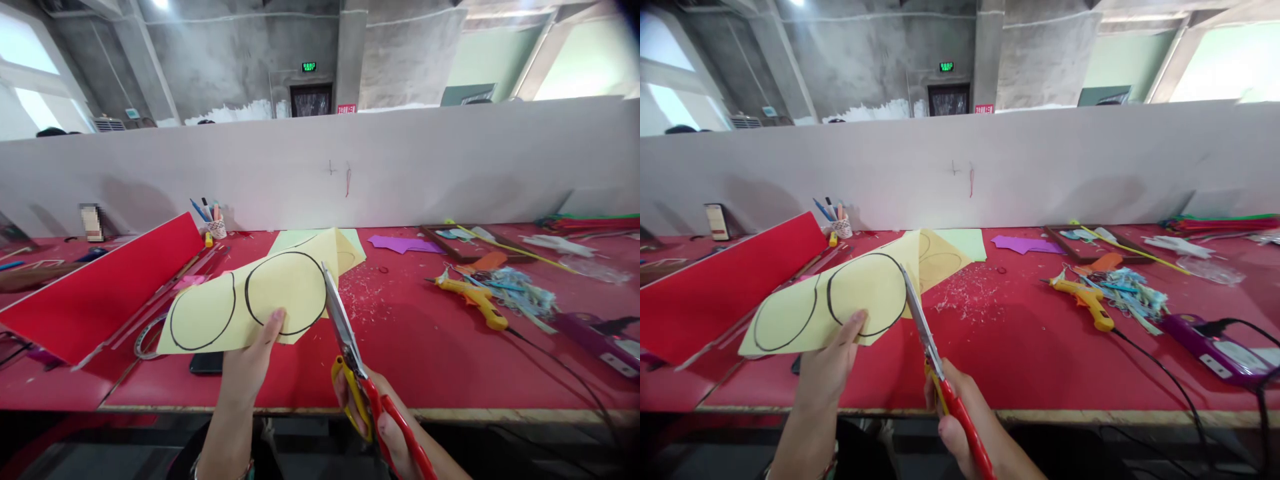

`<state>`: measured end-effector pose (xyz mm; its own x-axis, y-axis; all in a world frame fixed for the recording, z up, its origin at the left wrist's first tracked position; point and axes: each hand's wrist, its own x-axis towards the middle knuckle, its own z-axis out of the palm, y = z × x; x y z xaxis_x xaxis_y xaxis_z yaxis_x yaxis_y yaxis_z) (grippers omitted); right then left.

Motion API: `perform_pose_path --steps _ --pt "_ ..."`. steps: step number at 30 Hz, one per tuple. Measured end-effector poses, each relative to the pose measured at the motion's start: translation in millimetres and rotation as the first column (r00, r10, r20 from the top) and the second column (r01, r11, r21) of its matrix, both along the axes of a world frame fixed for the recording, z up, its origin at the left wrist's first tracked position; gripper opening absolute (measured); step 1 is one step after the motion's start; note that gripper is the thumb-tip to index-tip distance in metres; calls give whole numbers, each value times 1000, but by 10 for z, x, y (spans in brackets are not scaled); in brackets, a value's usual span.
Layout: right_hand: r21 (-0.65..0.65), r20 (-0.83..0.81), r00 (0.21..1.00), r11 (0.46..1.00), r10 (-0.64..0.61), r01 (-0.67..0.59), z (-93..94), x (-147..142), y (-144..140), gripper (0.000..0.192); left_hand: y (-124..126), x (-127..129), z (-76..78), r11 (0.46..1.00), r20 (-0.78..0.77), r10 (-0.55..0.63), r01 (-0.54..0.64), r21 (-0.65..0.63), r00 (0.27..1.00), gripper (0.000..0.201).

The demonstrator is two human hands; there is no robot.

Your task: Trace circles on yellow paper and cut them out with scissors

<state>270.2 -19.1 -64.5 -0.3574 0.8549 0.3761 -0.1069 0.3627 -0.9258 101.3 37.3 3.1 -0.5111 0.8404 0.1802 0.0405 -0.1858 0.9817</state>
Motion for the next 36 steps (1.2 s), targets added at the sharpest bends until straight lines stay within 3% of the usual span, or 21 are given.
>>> perform_pose_path --steps 6,24,36 --pt "-35 -55 998 999 -13 11 52 13 -35 53 61 7 -110 1000 52 1 0 -24 999 30" --pt "-37 -66 997 999 -40 38 93 -27 -16 54 -1 53 -57 1000 62 -13 13 8 998 27" --pt "-59 -108 987 992 -120 114 92 -73 -42 46 -23 66 -59 1000 -42 -28 28 -4 999 23"
